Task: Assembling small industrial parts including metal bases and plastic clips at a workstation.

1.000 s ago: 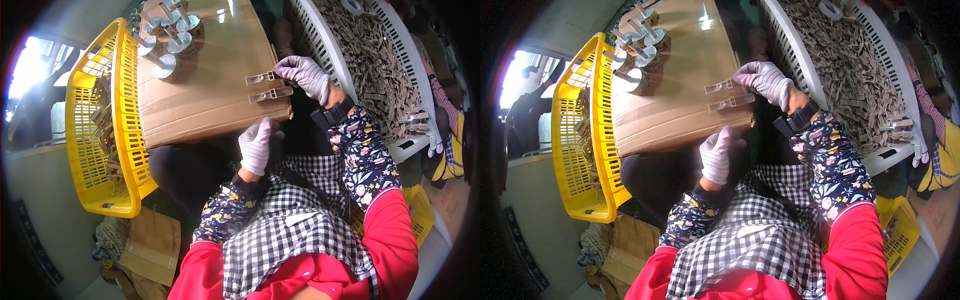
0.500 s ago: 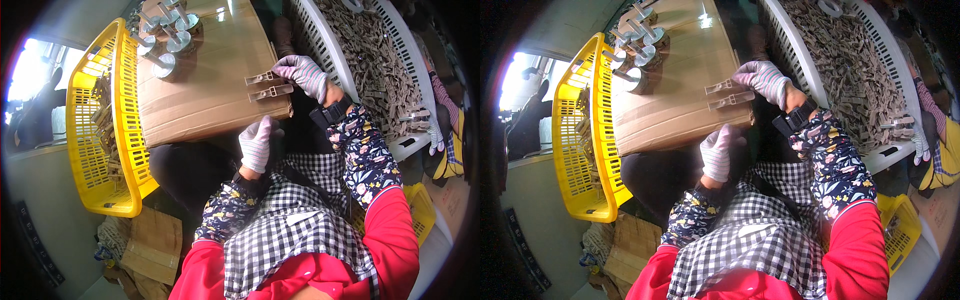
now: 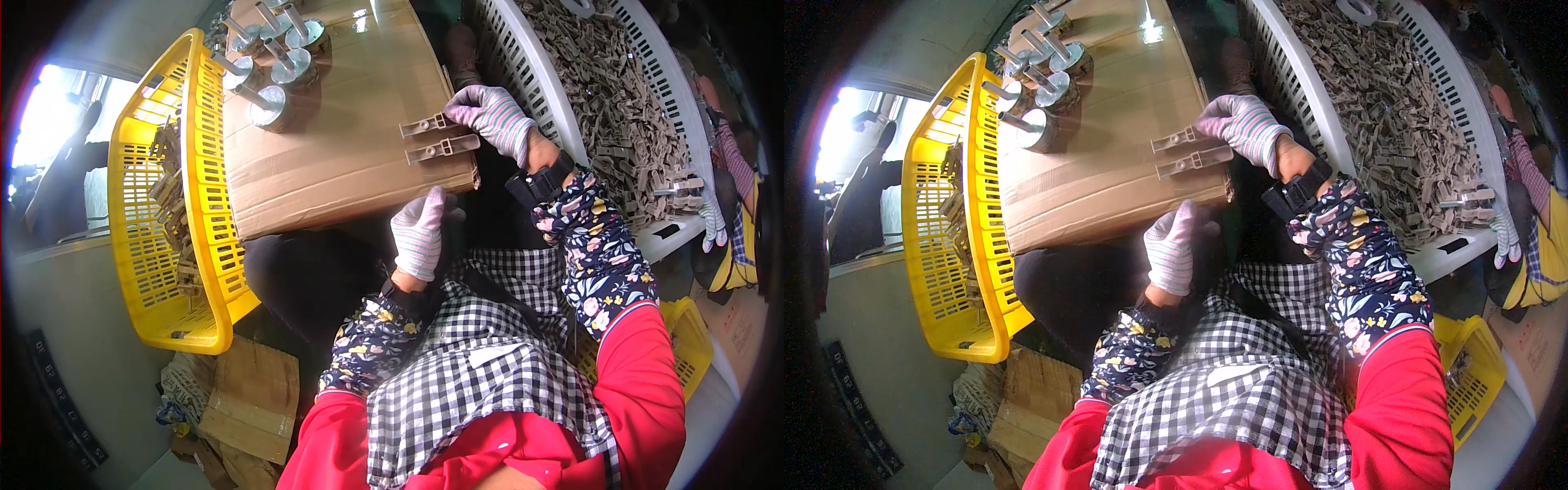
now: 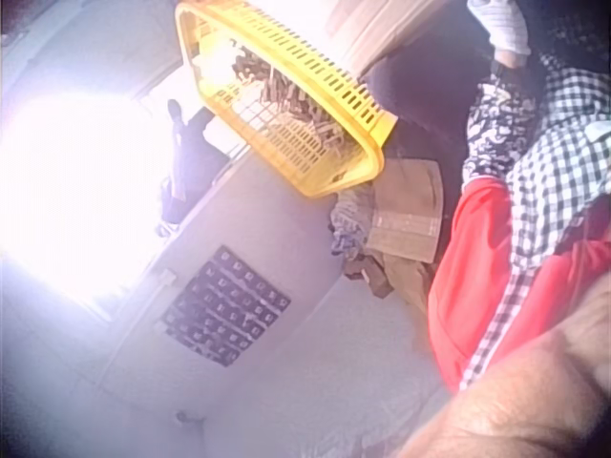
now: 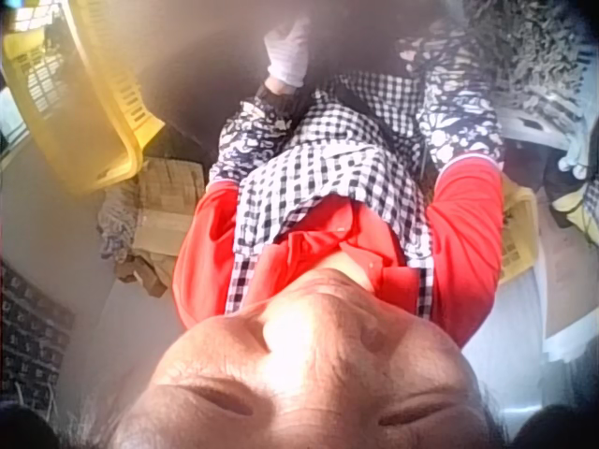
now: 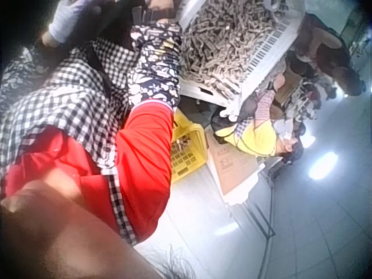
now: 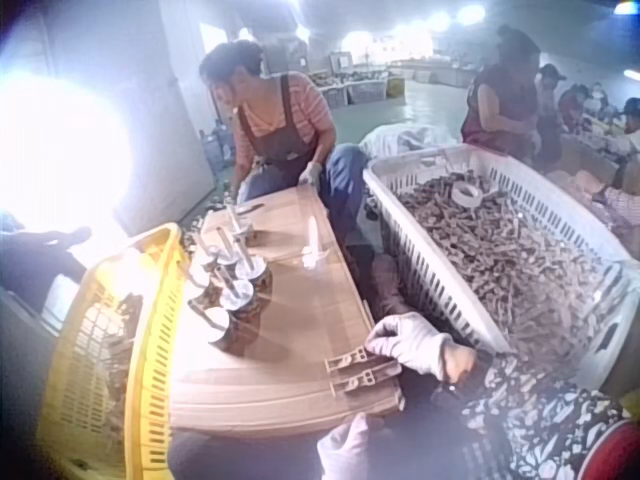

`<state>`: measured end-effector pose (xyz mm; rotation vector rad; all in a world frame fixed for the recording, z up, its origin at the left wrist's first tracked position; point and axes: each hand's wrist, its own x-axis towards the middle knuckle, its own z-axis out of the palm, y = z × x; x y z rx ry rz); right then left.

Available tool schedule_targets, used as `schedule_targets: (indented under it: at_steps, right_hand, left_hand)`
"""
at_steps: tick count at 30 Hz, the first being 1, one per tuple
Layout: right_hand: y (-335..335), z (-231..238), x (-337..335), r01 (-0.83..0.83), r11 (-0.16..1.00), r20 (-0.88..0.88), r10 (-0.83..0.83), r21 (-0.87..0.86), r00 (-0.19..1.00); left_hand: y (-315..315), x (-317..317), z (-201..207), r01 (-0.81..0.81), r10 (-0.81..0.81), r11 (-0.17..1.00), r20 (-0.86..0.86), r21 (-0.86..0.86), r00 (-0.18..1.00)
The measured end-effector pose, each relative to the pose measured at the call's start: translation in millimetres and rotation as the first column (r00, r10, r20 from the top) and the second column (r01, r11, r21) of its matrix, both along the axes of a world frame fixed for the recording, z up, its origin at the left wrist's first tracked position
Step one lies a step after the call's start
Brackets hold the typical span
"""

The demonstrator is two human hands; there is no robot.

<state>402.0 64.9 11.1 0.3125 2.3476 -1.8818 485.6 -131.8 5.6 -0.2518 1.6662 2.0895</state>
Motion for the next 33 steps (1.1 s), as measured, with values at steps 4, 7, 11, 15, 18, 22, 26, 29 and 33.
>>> schedule_targets:
  at_steps: [4,7,11,15,18,22,26,29,33]
  right_hand:
    - [-1.3,1.7,-0.2,0.023,0.999,-0.022,-0.022,0.029,1.0]
    - [-1.8,-1.1,-0.2,0.047,0.999,-0.024,-0.047,0.004,0.999]
    - [0.6,-3.0,-0.7,0.058,0.998,-0.078,-0.057,0.014,0.995]
    - [-2.4,0.1,0.9,0.042,0.999,-0.026,-0.041,0.014,0.999]
    - [-3.4,0.8,0.3,0.05,0.998,-0.007,-0.05,0.039,0.999]
    - [1.3,0.4,-3.0,0.01,0.988,0.017,-0.013,0.155,1.0]
    - [1.6,10.9,-5.5,-0.032,0.9,0.056,0.008,0.434,0.998]
    - [-3.1,27.8,-2.9,-0.075,0.832,0.11,0.018,0.549,0.994]
    - [-4.1,30.1,-2.1,-0.078,0.814,0.124,0.007,0.576,0.992]
  left_hand:
    - [0.0,-0.1,-1.0,0.002,-0.002,1.0,0.0,-0.001,1.0]
    - [0.3,-0.3,0.9,0.001,-0.001,1.0,0.002,-0.006,1.0]
    - [0.8,0.1,0.3,-0.013,0.012,1.0,0.029,0.013,1.0]
    - [0.6,0.1,0.0,-0.015,0.015,1.0,0.023,0.02,1.0]
    - [0.2,0.1,1.0,-0.01,0.01,1.0,0.012,0.007,1.0]
    - [1.3,0.2,1.7,-0.006,0.006,1.0,-0.004,0.026,1.0]
    - [-0.1,-1.0,2.2,0.009,-0.009,1.0,0.008,0.004,1.0]
    - [-0.9,0.1,0.1,-0.008,0.007,1.0,0.034,0.021,0.999]
    - [-0.4,-0.1,-1.0,-0.016,0.013,0.999,0.05,0.048,0.999]
